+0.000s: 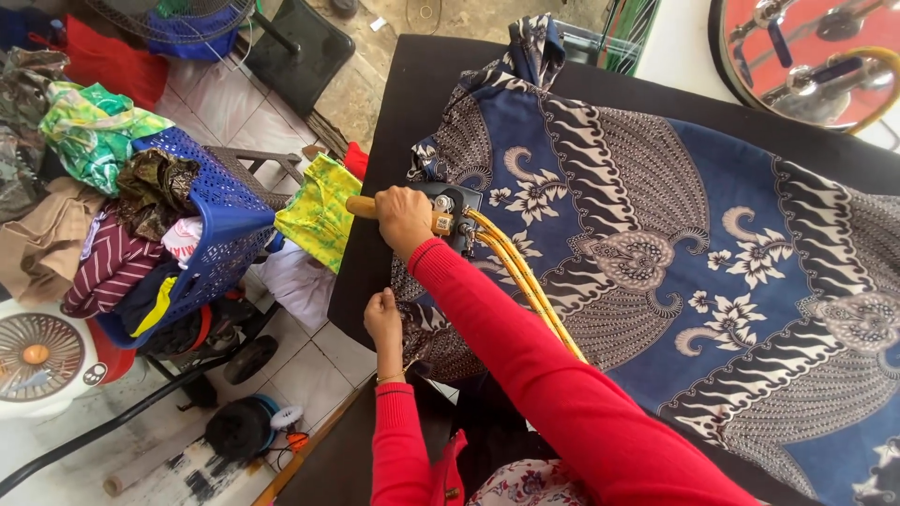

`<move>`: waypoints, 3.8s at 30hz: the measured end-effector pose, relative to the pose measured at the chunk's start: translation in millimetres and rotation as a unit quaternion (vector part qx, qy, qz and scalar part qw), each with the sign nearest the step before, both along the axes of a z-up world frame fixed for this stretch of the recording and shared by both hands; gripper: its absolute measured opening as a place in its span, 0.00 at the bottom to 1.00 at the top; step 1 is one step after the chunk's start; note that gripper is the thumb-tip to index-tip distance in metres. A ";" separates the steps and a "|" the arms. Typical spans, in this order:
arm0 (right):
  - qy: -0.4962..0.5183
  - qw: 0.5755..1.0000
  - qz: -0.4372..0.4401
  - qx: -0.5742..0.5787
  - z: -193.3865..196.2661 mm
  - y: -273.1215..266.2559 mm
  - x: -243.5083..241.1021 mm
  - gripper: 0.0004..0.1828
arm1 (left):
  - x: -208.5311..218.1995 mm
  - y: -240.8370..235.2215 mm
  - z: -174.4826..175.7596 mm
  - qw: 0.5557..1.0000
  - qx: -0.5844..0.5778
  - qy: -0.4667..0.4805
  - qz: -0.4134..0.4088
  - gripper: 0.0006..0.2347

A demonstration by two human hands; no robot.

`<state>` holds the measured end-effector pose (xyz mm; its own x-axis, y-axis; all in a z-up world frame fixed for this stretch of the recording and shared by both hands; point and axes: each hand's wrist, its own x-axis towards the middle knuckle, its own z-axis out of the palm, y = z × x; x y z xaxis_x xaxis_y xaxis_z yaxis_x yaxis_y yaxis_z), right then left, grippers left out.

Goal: The person irons a large patterned blue cloth on a black ironing board using a steam iron. They repeatedly smooth the fabric, lift and reposition sections to ensure even coverage, and continue ironing different areas of the cloth.

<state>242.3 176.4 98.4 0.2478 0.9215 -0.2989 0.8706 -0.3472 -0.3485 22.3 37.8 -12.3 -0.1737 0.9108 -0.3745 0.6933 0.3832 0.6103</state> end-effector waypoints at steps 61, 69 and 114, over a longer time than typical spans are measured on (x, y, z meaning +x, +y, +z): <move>-0.086 0.974 -0.210 -0.011 -10.8 -767.8 245.1 0.11 | 123.5 -265.3 27.6 0.856 -0.117 -0.451 0.224 0.09; -0.017 0.898 -0.403 -0.174 24.4 -821.5 233.5 0.11 | 156.7 -308.9 89.3 0.886 -0.133 -0.381 0.228 0.15; -0.004 0.710 -0.693 -0.127 -51.8 -1061.1 249.2 0.17 | 172.2 -275.8 66.8 0.859 -0.177 -0.454 0.158 0.15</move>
<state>491.5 -884.7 46.6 0.8667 -0.2910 -0.4052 -0.3657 -0.9230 -0.1193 194.5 -238.0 54.5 0.1187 0.6735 -0.7296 -0.1807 0.7372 0.6511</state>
